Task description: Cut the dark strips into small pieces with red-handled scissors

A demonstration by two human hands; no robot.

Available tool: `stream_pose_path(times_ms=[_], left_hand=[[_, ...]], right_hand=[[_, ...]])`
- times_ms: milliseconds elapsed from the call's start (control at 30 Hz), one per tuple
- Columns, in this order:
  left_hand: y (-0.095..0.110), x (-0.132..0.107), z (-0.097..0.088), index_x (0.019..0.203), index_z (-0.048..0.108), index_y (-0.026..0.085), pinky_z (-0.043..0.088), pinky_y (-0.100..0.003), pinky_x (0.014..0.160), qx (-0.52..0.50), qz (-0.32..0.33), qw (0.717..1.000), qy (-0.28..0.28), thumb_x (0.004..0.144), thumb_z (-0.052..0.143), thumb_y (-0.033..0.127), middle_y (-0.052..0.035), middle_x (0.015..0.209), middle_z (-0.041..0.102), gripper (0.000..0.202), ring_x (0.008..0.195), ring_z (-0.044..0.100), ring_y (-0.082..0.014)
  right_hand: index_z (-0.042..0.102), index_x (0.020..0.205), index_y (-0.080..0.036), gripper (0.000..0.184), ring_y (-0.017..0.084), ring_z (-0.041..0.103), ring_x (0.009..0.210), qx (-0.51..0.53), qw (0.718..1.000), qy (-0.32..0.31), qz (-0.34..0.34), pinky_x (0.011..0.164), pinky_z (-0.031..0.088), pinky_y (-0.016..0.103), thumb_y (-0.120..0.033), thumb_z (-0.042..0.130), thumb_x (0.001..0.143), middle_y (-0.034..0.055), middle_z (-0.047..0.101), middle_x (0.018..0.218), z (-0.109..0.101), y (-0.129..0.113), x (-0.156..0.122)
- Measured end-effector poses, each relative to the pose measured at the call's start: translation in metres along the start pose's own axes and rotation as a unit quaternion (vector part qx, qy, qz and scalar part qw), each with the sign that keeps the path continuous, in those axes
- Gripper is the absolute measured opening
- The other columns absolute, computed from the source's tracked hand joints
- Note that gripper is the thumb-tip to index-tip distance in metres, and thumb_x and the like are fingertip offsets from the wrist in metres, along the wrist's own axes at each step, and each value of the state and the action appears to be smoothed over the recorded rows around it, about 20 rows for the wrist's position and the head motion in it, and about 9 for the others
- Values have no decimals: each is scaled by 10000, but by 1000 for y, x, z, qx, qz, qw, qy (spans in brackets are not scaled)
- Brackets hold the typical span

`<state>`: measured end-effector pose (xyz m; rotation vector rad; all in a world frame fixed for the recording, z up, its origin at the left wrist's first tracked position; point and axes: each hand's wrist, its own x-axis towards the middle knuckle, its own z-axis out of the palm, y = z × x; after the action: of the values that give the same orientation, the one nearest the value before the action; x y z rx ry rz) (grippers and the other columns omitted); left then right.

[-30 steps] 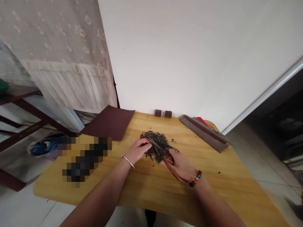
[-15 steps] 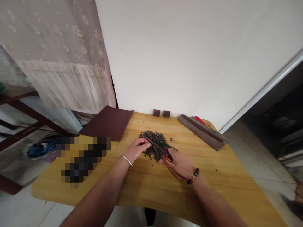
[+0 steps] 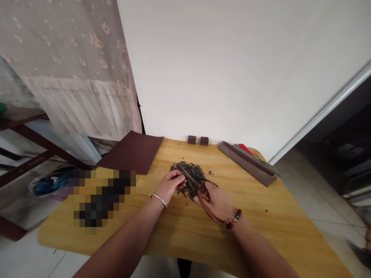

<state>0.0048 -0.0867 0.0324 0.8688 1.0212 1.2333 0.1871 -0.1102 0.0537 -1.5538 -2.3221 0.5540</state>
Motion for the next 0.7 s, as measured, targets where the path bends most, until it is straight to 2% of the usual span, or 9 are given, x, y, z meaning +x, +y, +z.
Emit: stream_pose_path(times_ms=[233,467,700], left_hand=[[-1,0,0,589,562,144,378,-196,494,1,-11,1000,-3,516,750,385,16,554,575,314,489,496,-70],[7,2,-5,577,567,146,312,-195,451,73,33,996,-31,573,683,369,44,500,510,252,443,404,-53],[8,5,-6,609,578,153,334,-210,469,110,35,993,-14,563,658,326,47,505,512,196,458,422,-69]], right_hand=[[526,811,-171,302,146,536,605,-39,999,-7,25,518,295,238,-473,521,802,41,622,733,0,2,1],[551,835,-169,327,144,537,577,-53,998,-22,28,498,275,235,-487,475,827,41,619,689,-1,8,2],[536,977,-146,359,176,574,682,-30,1000,3,-8,569,348,250,-456,516,795,81,638,839,-7,14,1]])
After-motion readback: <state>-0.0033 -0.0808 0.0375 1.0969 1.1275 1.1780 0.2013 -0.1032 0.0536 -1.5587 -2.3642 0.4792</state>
